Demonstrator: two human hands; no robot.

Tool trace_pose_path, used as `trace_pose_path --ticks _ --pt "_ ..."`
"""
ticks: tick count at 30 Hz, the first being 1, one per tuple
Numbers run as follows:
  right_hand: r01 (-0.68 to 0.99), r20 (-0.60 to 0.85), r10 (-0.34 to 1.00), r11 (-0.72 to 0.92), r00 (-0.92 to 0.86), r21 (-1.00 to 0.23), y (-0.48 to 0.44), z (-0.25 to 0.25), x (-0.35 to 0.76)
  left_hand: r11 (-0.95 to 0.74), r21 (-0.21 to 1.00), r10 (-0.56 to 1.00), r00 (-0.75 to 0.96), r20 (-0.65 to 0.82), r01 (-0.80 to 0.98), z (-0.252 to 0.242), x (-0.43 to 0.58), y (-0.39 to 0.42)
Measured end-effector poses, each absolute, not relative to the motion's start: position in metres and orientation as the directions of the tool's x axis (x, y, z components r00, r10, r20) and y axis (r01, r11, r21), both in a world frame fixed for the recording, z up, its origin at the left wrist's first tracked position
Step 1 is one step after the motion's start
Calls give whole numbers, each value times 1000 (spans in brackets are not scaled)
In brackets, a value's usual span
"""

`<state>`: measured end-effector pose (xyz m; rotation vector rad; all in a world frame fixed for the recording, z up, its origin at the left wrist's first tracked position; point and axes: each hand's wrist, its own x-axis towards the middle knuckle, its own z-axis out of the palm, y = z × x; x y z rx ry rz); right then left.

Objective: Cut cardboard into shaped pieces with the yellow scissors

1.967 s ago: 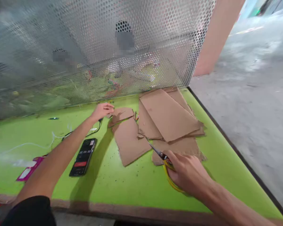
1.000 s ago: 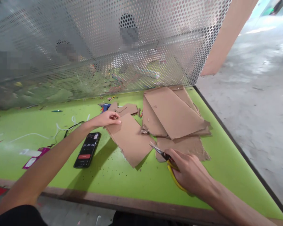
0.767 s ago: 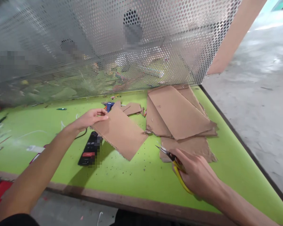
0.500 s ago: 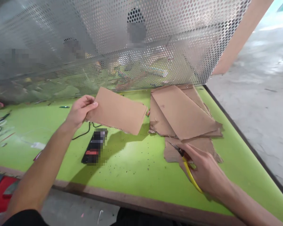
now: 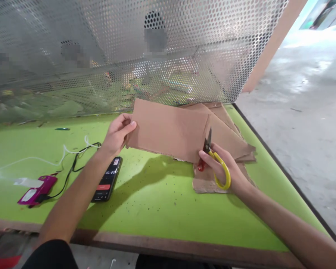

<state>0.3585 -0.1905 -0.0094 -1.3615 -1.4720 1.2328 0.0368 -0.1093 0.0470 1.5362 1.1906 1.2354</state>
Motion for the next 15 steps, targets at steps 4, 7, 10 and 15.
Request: trace_pose_path --ticks 4,7,10,15 --pt "188 -78 989 -53 -124 -981 -195 -17 360 -166 967 967 225 121 191 40 33 -115" --pt "152 -98 976 -69 -192 -986 -200 -21 361 -106 976 946 321 39 192 36 31 -116" --pt "185 -108 962 -62 -249 -981 -204 -18 357 -28 979 960 278 -30 200 33 35 -117" --pt "195 -111 961 -62 -252 -979 -209 -17 351 -48 970 985 175 6 238 35 38 -120"
